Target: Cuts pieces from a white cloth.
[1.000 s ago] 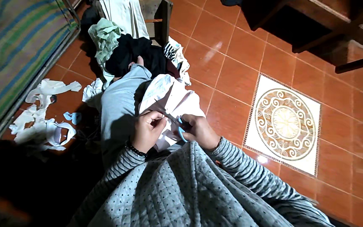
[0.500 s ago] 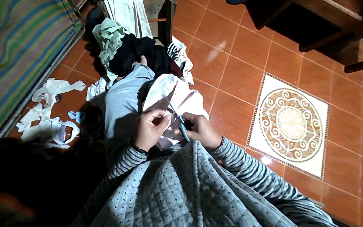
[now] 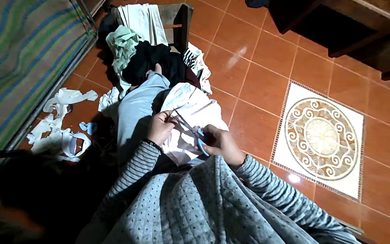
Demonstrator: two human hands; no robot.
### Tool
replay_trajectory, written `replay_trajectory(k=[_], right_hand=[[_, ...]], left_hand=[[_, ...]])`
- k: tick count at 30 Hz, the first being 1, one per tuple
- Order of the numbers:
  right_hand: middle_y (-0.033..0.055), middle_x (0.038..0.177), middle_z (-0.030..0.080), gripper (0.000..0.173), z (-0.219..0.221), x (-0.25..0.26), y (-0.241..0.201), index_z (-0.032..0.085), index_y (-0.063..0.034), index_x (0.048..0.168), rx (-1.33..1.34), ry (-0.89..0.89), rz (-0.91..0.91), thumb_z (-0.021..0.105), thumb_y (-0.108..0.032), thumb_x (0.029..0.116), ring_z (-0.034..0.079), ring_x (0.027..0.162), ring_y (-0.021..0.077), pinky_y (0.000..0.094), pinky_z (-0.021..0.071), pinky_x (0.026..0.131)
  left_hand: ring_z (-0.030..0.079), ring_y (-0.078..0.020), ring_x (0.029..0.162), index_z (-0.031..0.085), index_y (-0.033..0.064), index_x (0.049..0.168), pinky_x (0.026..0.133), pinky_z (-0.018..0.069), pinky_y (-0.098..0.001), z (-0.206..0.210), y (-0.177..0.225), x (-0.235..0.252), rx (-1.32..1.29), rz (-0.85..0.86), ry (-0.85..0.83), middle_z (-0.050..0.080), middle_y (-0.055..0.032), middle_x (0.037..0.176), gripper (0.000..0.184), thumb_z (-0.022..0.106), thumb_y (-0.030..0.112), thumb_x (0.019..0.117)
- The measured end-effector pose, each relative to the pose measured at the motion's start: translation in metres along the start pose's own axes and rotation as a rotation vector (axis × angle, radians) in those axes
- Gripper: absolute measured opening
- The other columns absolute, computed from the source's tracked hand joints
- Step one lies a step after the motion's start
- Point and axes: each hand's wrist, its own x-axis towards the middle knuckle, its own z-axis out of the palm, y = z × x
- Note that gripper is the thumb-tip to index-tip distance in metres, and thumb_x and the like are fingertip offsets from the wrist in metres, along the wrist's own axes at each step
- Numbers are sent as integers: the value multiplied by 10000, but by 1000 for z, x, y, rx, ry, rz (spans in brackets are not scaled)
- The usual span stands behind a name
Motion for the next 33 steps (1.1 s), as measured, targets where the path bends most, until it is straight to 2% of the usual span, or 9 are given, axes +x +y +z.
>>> replay_trajectory(k=[3, 6, 9, 11, 13, 16, 22, 26, 33], right_hand=[[57, 923, 697, 474, -1, -6, -1, 640, 6, 1107, -50, 115, -23, 756, -369, 841, 671, 784, 68, 259, 579, 702], [93, 950, 698, 480, -6, -14, 1, 671, 9, 1064, -134, 213, -113, 739, -397, 818, 670, 845, 114, 294, 571, 752], [70, 980, 689, 484, -11, -21, -5, 638, 20, 1073, -19, 203, -282, 751, -405, 871, 665, 882, 58, 255, 584, 792], [66, 996, 681, 513, -13, -21, -12, 635, 18, 1089, -5, 179, -341, 735, -440, 882, 656, 901, 51, 243, 578, 794], [91, 982, 692, 545, -14, -17, -18, 656, 17, 1081, -91, 184, -358, 717, -482, 872, 653, 918, 92, 265, 562, 797], [114, 963, 700, 541, -11, -10, -23, 673, 8, 1056, -220, 213, -364, 704, -495, 859, 652, 918, 142, 284, 540, 799], [109, 934, 688, 510, -8, -2, -30, 682, -10, 1037, -275, 218, -390, 714, -486, 857, 640, 888, 170, 300, 528, 769], [113, 926, 687, 538, -10, 0, -33, 691, -20, 1028, -321, 230, -397, 680, -536, 874, 645, 888, 195, 325, 537, 771], [120, 946, 693, 558, -10, 1, -37, 693, -28, 1034, -383, 234, -382, 661, -561, 872, 656, 923, 232, 369, 549, 805]], left_hand=[[692, -95, 878, 709, -29, 1034, 841, 590, -302, 0, -1, -11, -90, 165, 23, 732, -64, 947, 146, 712, -28, 888], [696, -57, 806, 713, 42, 966, 772, 604, -273, -6, 9, -35, -214, 467, 5, 733, 13, 875, 69, 677, 17, 912], [706, -19, 869, 753, 157, 1046, 812, 608, -235, -19, 35, -59, -303, 623, -133, 756, 76, 971, 116, 708, 115, 948], [707, -26, 848, 738, 154, 1032, 800, 611, -240, -25, 45, -65, -277, 577, -107, 751, 74, 943, 114, 728, 107, 928], [703, -46, 806, 736, 96, 986, 777, 610, -255, -25, 45, -63, -246, 512, -7, 747, 42, 890, 105, 725, 34, 903], [706, -47, 829, 747, 45, 997, 810, 604, -256, -22, 39, -63, -215, 454, 74, 755, 20, 901, 139, 680, -29, 901], [696, -48, 833, 700, -3, 1061, 792, 602, -243, -21, 33, -63, -96, 503, 86, 741, 9, 925, 202, 712, -55, 866], [696, -42, 817, 700, -13, 1048, 776, 602, -233, -18, 30, -62, -63, 533, 96, 740, 4, 904, 200, 722, -61, 855], [709, -39, 829, 716, -22, 977, 793, 611, -229, -12, 26, -63, -33, 469, 95, 749, -10, 900, 132, 733, -46, 848]])
